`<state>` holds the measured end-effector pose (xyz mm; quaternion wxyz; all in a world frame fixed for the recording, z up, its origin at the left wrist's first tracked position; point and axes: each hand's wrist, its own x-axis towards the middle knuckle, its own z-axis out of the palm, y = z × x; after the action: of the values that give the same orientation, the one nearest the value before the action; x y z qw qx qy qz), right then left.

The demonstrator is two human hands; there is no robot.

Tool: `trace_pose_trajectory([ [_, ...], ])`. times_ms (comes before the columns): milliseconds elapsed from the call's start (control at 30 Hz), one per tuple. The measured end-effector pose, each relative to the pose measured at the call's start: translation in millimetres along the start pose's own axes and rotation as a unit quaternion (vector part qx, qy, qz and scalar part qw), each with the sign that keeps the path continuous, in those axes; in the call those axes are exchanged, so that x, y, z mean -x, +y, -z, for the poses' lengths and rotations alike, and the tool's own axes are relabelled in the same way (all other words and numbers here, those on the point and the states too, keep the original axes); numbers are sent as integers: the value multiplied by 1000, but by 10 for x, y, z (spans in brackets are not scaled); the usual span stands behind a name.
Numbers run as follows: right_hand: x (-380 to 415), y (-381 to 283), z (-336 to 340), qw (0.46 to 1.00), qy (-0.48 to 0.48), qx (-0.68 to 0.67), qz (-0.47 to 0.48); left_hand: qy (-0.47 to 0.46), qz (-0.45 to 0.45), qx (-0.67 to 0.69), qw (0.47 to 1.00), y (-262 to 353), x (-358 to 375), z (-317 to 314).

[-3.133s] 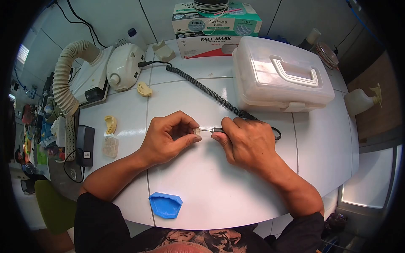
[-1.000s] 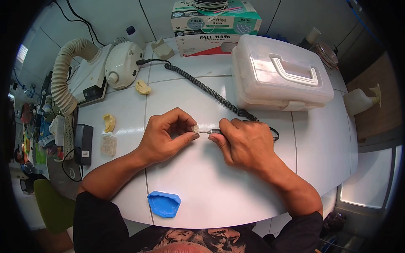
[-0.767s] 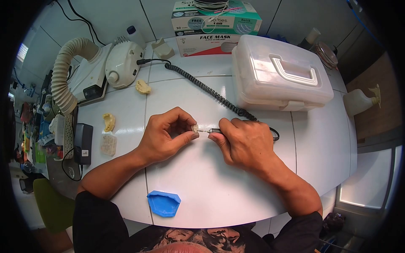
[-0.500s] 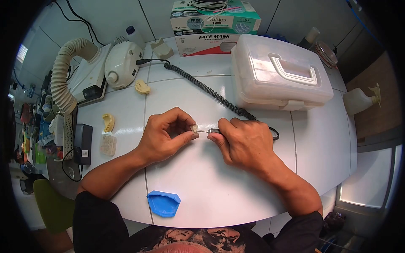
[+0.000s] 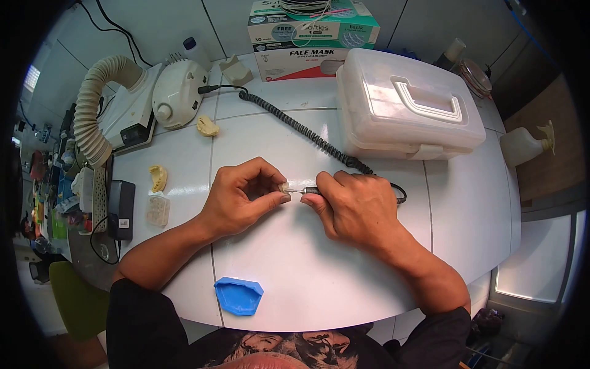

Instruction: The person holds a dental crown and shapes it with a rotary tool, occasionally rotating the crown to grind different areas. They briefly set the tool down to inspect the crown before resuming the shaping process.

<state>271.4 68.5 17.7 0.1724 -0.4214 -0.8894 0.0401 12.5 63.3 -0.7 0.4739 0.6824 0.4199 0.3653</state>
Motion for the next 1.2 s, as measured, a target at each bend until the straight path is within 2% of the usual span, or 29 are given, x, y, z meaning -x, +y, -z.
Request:
trace_pose_trajectory([
  [1200, -4, -8, 22, 1000, -2, 0, -8, 18, -14, 17, 1000, -29, -1, -21],
])
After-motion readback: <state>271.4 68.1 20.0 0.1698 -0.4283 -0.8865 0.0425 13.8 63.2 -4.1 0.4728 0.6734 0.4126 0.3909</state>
